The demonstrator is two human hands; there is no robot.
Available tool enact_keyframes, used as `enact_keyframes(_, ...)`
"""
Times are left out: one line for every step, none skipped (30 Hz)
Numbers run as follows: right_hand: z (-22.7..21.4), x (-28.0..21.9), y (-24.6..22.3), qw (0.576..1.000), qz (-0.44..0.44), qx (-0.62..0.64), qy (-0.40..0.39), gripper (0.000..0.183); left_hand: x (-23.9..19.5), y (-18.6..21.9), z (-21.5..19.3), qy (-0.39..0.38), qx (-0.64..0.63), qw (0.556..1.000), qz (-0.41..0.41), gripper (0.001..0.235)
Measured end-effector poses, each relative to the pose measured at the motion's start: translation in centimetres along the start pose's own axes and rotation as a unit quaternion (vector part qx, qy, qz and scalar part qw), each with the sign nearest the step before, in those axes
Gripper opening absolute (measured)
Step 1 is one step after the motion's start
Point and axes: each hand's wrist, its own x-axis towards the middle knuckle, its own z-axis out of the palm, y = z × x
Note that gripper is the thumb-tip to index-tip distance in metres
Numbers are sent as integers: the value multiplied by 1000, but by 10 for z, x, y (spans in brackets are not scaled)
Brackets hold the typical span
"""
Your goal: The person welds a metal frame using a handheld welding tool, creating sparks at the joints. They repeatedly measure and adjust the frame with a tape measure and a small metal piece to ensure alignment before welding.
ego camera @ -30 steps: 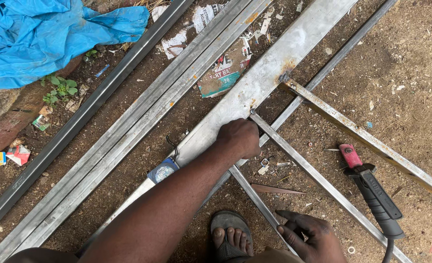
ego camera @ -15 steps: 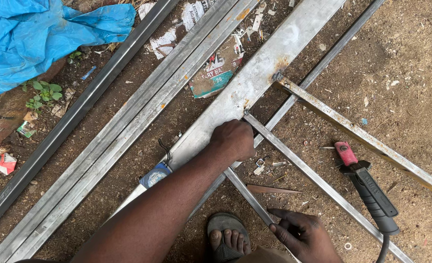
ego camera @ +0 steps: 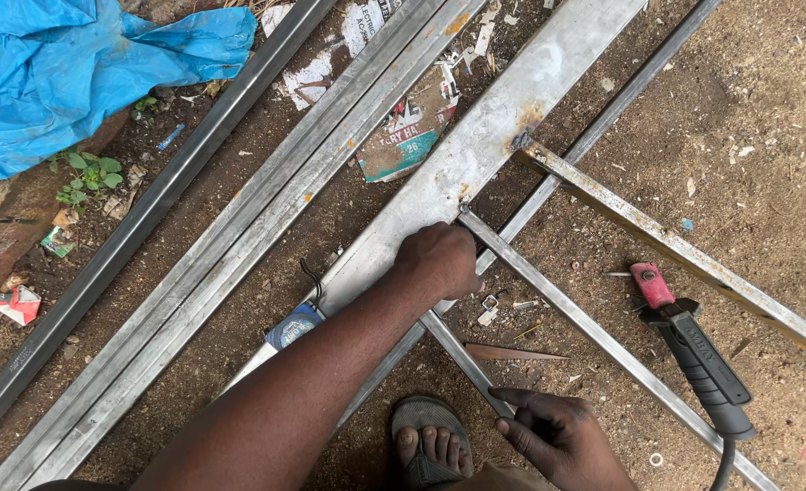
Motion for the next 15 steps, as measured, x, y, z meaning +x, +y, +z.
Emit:
enact_keyframes(-1, 0, -2, 1000, -7, 7, -3, 48, -2, 1, -2, 3, -5, 1000, 4, 49)
enact_keyframes(-1, 0, -3, 1000, -11, -4, -7, 49, -5, 1, -3, 7, -9, 1000, 8, 52)
enact_keyframes(-1, 1, -5, 1000, -14, -14, -10, 49, -8, 0, -4, 9, -12, 1000, 11, 55)
enact_keyframes(0, 1, -6, 999, -17, -23, -14, 50, -12, -2, -3, 16, -33, 999, 20, 57)
enact_keyframes(-1, 0, -6, 999, -18, -27, -10, 50, -17, -5, -2, 23, -55, 998, 29, 59)
enact_keyframes(-1, 0, -7, 999, -20, -30, -6, 50, -24, -10, 0, 31, -77, 996, 38, 61)
enact_keyframes(-1, -1, -8, 999, -20, -32, -2, 51, -33, -17, 3, 82, -86, 989, 86, 63)
enact_keyframes(0, -1, -9, 999, -30, -20, 0, 49, -44, -25, 6, 132, -95, 978, 133, 69)
enact_keyframes(2, -1, -10, 999, -39, -6, 2, 48, -58, -37, 10, 175, -117, 966, 151, 63)
enact_keyframes(5, 0, -13, 999, -48, 8, 4, 47, -74, -51, 15, 217, -140, 951, 167, 58)
enact_keyframes(7, 2, -16, 997, -75, 1, 3, 44, -92, -64, 20, 210, -172, 958, 95, 56)
enact_keyframes(9, 7, -20, 995, -102, -7, 3, 41, -109, -78, 26, 202, -202, 958, 22, 55)
enact_keyframes(13, 10, -24, 992, -126, -13, 2, 38, -124, -93, 30, 235, -166, 958, -4, 56)
enact_keyframes(17, 14, -29, 987, -158, -10, 0, 37, -135, -104, 35, 269, -129, 954, -29, 58)
enact_keyframes(22, 20, -34, 982, -189, -8, -5, 36, -143, -112, 43, 284, -86, 954, -33, 64)
